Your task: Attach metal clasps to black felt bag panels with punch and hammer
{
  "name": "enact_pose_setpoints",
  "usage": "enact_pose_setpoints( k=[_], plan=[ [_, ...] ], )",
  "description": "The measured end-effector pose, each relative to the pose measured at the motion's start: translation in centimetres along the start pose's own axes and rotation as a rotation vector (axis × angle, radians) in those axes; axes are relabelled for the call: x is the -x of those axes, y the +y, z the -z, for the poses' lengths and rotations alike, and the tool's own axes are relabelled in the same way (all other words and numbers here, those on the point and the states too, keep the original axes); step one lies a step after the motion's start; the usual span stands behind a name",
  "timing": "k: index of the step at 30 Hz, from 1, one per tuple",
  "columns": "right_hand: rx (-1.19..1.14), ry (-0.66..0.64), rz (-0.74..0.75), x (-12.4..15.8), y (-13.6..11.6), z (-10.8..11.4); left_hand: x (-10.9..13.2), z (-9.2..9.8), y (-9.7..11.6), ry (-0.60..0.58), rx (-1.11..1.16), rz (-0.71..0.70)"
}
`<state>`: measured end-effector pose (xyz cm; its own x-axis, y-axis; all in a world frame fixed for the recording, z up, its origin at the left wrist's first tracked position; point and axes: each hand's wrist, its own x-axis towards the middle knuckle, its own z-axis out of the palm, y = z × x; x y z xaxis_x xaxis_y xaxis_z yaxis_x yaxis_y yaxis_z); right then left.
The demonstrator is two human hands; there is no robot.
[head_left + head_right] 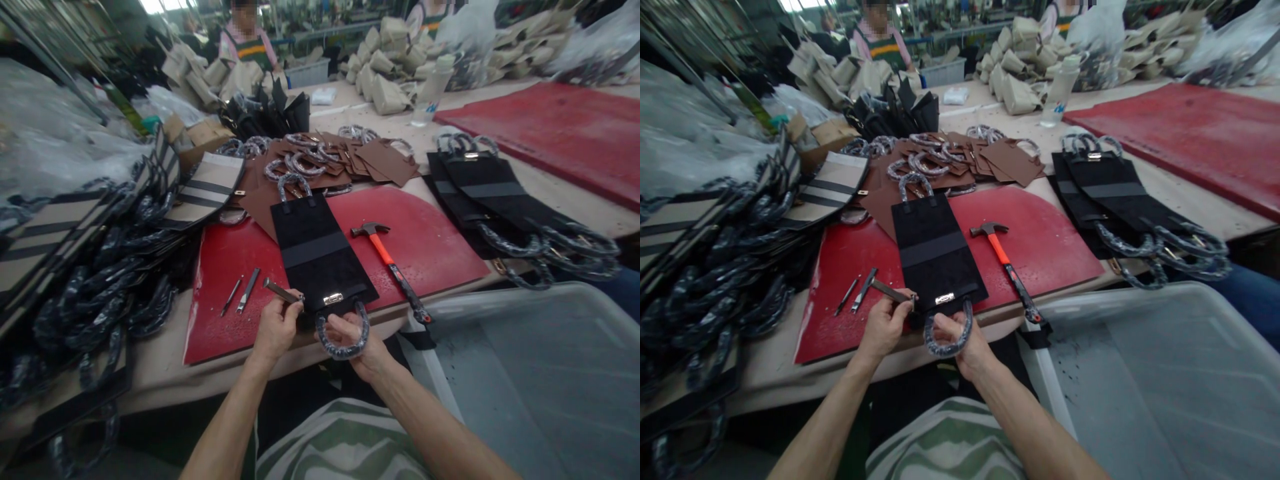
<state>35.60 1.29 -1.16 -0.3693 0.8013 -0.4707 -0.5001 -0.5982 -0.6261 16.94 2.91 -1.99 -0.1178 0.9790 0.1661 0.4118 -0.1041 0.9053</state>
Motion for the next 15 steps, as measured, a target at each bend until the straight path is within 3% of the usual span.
enact_pose_setpoints(
  k=[7, 12, 15],
  plan=[
    [0.161, 0.111, -0.193, -2.4, -0.4, -2.8, -0.9, 0.6, 0.9, -0.063, 0.052, 0.091],
    [0.217, 0.2, -0.085, -2.5, 0.3, -3.6, -1.0, 1.2, 1.1, -0.046, 0.118, 0.124],
    [0.201, 0.195, -0.128, -2.5, 0.6, -3.3, -1.1, 1.5, 1.2, -0.046, 0.157, 0.118]
  ],
)
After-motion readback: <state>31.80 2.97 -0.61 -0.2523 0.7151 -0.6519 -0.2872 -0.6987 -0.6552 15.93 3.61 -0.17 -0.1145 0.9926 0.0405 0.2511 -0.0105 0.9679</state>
